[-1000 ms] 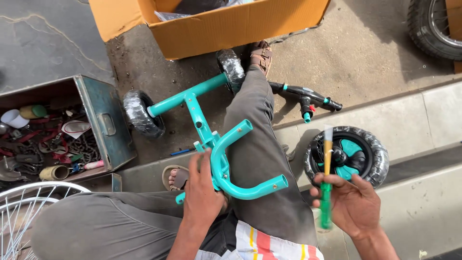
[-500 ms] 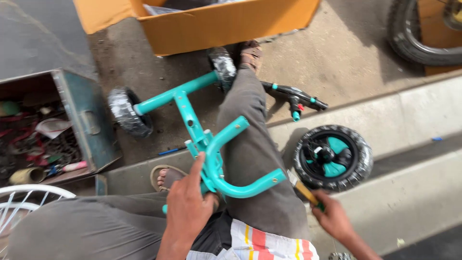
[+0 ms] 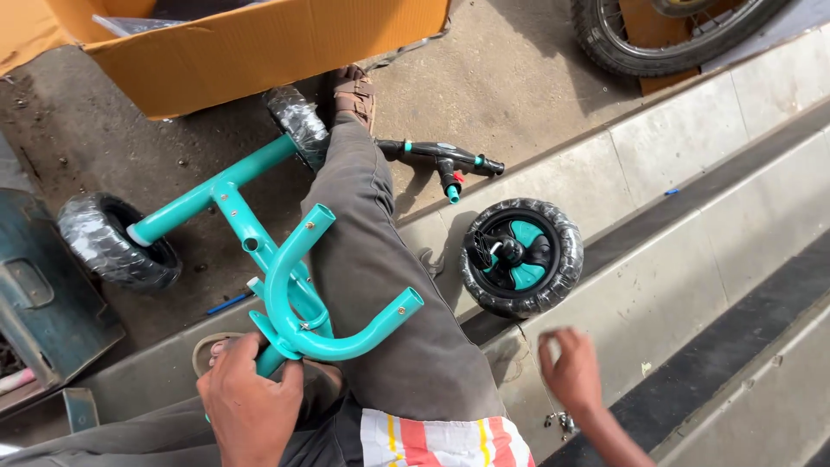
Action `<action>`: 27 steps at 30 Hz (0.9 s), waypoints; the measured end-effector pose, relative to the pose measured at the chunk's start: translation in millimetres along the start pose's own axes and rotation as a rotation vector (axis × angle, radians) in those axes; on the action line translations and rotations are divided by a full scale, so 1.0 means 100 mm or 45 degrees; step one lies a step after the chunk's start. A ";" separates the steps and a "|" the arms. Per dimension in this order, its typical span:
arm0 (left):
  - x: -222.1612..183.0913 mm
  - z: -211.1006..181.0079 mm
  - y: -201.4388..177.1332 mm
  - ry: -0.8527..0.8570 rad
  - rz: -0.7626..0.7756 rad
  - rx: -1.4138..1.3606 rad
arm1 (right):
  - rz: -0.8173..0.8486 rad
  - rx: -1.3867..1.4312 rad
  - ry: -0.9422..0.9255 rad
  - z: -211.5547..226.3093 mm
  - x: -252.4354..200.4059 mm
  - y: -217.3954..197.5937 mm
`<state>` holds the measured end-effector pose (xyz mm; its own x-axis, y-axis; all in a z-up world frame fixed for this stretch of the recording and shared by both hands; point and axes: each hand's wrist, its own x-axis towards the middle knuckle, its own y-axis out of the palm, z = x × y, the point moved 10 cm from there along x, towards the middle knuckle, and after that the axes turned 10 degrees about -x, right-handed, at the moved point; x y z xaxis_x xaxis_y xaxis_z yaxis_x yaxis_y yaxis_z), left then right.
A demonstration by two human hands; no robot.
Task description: The recorder unboxes and assembles a child's tricycle, attaching the frame components, wheels, and handlebars.
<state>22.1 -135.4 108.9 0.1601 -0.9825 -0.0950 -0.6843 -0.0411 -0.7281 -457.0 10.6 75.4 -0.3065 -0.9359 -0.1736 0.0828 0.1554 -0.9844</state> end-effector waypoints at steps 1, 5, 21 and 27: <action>-0.02 -0.02 -0.02 0.069 -0.024 -0.035 | -0.173 0.006 0.023 0.00 0.25 -0.21; -0.06 -0.14 -0.23 0.056 -0.078 -0.110 | -0.314 0.176 0.018 0.13 0.94 -0.51; -0.10 -0.27 -0.06 0.176 0.045 -0.124 | 0.265 1.031 -0.526 2.24 0.54 -1.22; -0.09 -0.26 -0.08 0.162 0.087 -0.248 | 0.269 0.939 -0.677 2.76 0.45 -1.39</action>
<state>7.9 -131.0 133.5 0.0265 -0.9987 -0.0443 -0.8168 0.0039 -0.5770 -220.4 -140.9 213.1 0.2426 -0.9612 -0.1312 0.7242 0.2695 -0.6347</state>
